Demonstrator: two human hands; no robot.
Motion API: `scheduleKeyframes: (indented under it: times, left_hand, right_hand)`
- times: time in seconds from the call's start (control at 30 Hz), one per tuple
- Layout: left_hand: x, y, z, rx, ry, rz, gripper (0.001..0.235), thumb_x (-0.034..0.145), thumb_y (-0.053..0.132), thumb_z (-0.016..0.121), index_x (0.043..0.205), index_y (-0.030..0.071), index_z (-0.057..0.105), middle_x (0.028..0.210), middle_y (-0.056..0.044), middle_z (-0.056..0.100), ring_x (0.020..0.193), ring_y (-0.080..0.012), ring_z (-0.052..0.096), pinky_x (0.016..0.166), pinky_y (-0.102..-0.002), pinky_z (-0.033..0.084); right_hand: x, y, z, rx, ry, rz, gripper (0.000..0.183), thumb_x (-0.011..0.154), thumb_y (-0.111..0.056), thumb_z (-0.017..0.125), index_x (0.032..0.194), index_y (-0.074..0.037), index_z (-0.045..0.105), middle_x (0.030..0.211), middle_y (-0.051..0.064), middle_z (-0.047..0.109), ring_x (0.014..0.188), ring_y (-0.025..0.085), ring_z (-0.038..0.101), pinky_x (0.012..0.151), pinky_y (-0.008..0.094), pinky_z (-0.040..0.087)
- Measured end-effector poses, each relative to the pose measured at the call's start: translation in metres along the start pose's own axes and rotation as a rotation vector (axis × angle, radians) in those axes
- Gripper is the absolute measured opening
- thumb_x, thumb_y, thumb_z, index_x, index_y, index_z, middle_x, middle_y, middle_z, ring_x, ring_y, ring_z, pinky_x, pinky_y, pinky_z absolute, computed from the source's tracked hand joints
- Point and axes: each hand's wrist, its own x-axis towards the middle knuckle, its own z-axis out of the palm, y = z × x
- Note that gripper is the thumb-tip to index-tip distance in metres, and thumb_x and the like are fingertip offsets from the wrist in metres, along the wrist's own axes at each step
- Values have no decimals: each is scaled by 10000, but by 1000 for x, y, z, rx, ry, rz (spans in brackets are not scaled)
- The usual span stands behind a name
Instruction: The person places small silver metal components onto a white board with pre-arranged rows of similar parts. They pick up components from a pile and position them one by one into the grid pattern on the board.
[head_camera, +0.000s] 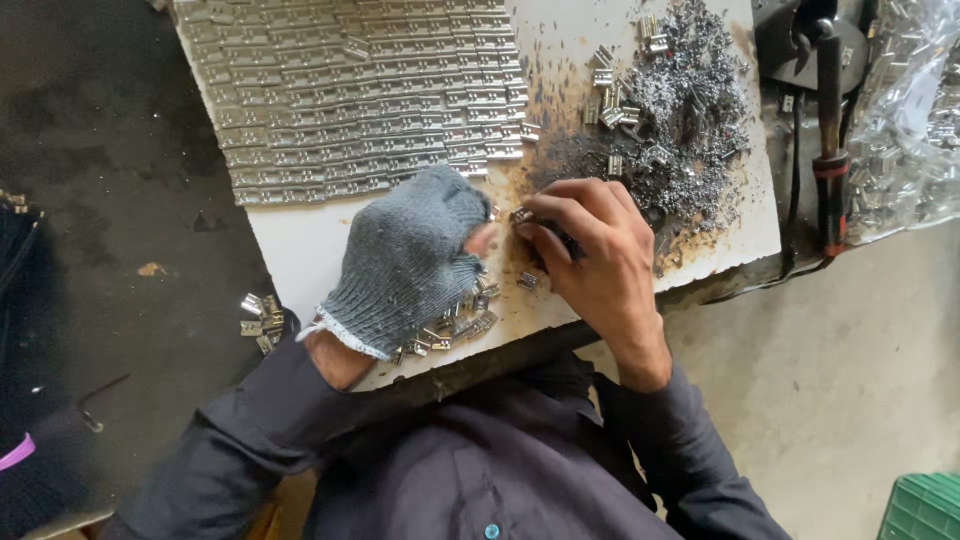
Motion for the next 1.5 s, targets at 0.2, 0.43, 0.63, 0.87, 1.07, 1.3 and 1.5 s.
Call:
scheduleKeyframes:
  times: [0.2, 0.43, 0.63, 0.87, 1.07, 1.3, 1.5]
  left_hand:
    - [16, 2, 18, 98, -51, -47, 121, 861, 122, 725, 968, 78, 689, 903, -112, 631, 816, -315, 675, 687, -428, 543]
    - [16, 0, 28, 89, 60, -97, 121, 953, 146, 699, 1043, 68, 679, 957, -130, 641, 785, -321, 674, 658, -423, 537]
    - [16, 1, 25, 20, 40, -116, 147, 1016, 199, 687, 1033, 53, 695, 949, -115, 652, 729, -270, 668, 619, -385, 539]
    - [8, 17, -20, 125, -369, -8, 261, 837, 325, 744, 846, 66, 715, 869, -92, 639, 802, -272, 650, 590, -387, 544]
    - [5, 34, -21, 168, -334, -57, 172, 722, 204, 754, 864, 110, 731, 894, -72, 647, 900, -292, 631, 678, -428, 555]
    - [-14, 34, -46, -31, -99, -73, 150, 803, 132, 768, 943, 87, 740, 915, -55, 699, 843, -289, 635, 718, -432, 543]
    - [-59, 6, -82, 341, 120, -232, 90, 934, 94, 812, 931, 55, 732, 1012, -68, 712, 916, -260, 681, 769, -390, 556]
  right_hand:
    - [16, 1, 5, -58, 42, 31, 169, 892, -65, 802, 1054, -113, 797, 1029, 53, 709, 967, 265, 645, 813, 373, 527]
    - [17, 10, 20, -2, 93, 58, 176, 938, -64, 784, 1110, -97, 770, 1052, 61, 714, 963, 249, 654, 819, 359, 533]
    - [24, 11, 20, 28, 96, 30, 239, 963, -60, 785, 1194, -88, 731, 1125, 63, 730, 988, 223, 689, 833, 340, 557]
    - [-13, -7, -26, 22, -298, -2, 228, 843, -105, 811, 1067, -97, 770, 1043, 60, 706, 926, 237, 675, 762, 353, 547]
    - [-15, -15, -24, 94, -245, -5, 185, 832, -15, 786, 999, -96, 780, 1003, 56, 728, 930, 233, 700, 782, 355, 566]
    - [10, -30, -11, 294, -93, 88, 194, 958, 2, 740, 1139, -63, 762, 1041, 87, 757, 887, 193, 774, 759, 302, 605]
    - [31, -55, 31, 304, -145, -144, 175, 923, -80, 787, 1098, -78, 779, 951, 77, 760, 802, 198, 740, 684, 321, 573]
